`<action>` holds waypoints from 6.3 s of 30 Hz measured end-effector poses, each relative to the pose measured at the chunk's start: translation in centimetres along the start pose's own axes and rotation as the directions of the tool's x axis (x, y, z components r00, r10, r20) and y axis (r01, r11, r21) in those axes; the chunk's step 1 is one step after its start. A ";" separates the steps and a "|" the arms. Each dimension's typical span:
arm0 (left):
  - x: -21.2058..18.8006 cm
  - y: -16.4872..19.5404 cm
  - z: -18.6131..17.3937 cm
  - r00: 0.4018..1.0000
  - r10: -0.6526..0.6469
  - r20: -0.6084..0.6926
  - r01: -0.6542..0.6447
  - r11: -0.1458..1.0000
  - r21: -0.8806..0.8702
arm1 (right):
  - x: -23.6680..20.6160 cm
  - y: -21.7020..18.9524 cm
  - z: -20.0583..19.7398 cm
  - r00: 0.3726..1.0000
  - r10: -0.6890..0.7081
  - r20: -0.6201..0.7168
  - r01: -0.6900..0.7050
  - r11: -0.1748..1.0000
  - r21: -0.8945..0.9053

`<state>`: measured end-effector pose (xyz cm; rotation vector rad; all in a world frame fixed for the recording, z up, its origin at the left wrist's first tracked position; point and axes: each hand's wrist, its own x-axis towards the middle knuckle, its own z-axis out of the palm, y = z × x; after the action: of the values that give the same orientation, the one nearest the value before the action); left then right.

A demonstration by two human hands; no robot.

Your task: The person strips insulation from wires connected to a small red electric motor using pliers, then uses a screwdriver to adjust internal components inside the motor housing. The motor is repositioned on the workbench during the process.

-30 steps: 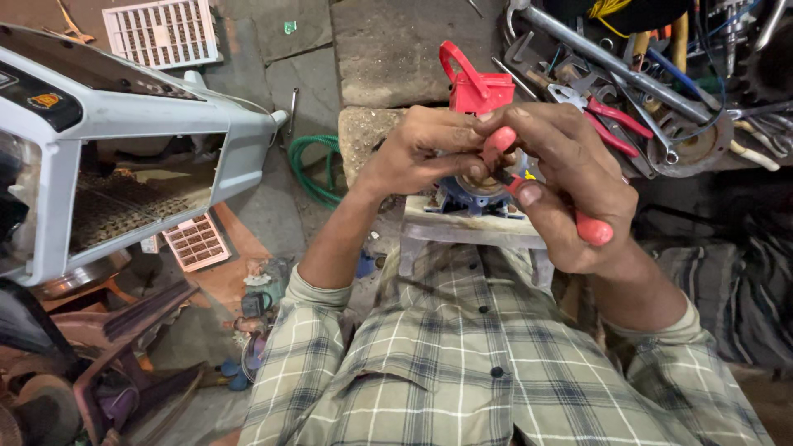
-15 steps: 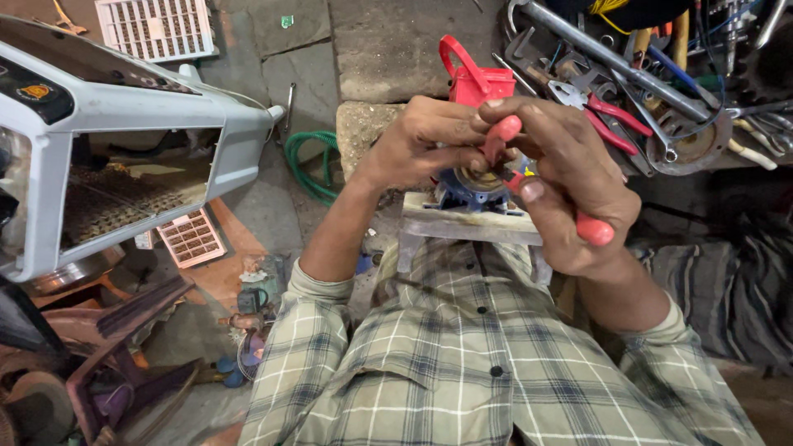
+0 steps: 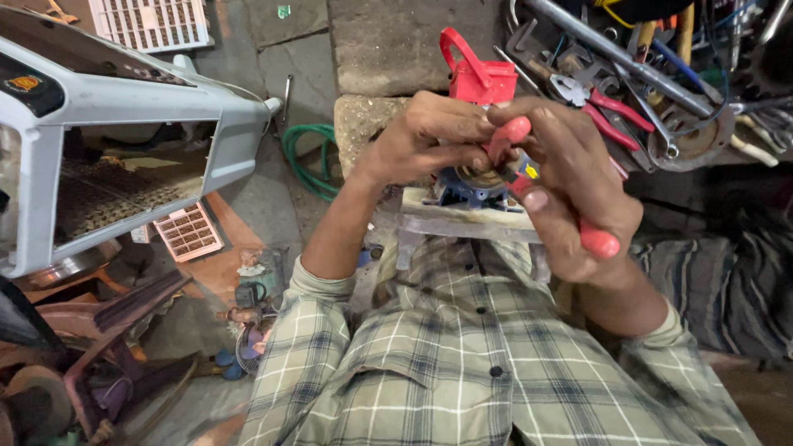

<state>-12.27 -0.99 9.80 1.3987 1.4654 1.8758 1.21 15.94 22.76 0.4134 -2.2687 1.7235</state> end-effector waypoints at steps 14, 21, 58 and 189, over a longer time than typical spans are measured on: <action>0.9 -0.2 0.1 0.996 0.087 0.024 -0.089 0.995 0.051 | -1.0 0.7 -0.6 0.996 0.062 -0.062 -0.064 0.997 -0.040; 0.5 -0.1 0.4 0.995 0.091 -0.046 -0.087 0.993 0.079 | -0.5 0.3 -0.6 0.997 0.065 -0.032 -0.066 0.998 -0.018; 0.4 1.3 0.0 0.999 0.032 0.009 -0.032 0.999 -0.002 | -1.7 1.0 -1.1 0.998 -0.067 0.016 0.068 0.995 -0.075; 0.4 0.8 -0.5 0.993 0.105 0.060 -0.113 0.984 0.140 | -0.5 -0.4 1.5 0.995 -0.015 -0.103 -0.002 0.987 -0.159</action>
<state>-12.64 -1.19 10.68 1.6126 1.5537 1.8136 1.78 14.42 22.57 0.2904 -2.3051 1.5095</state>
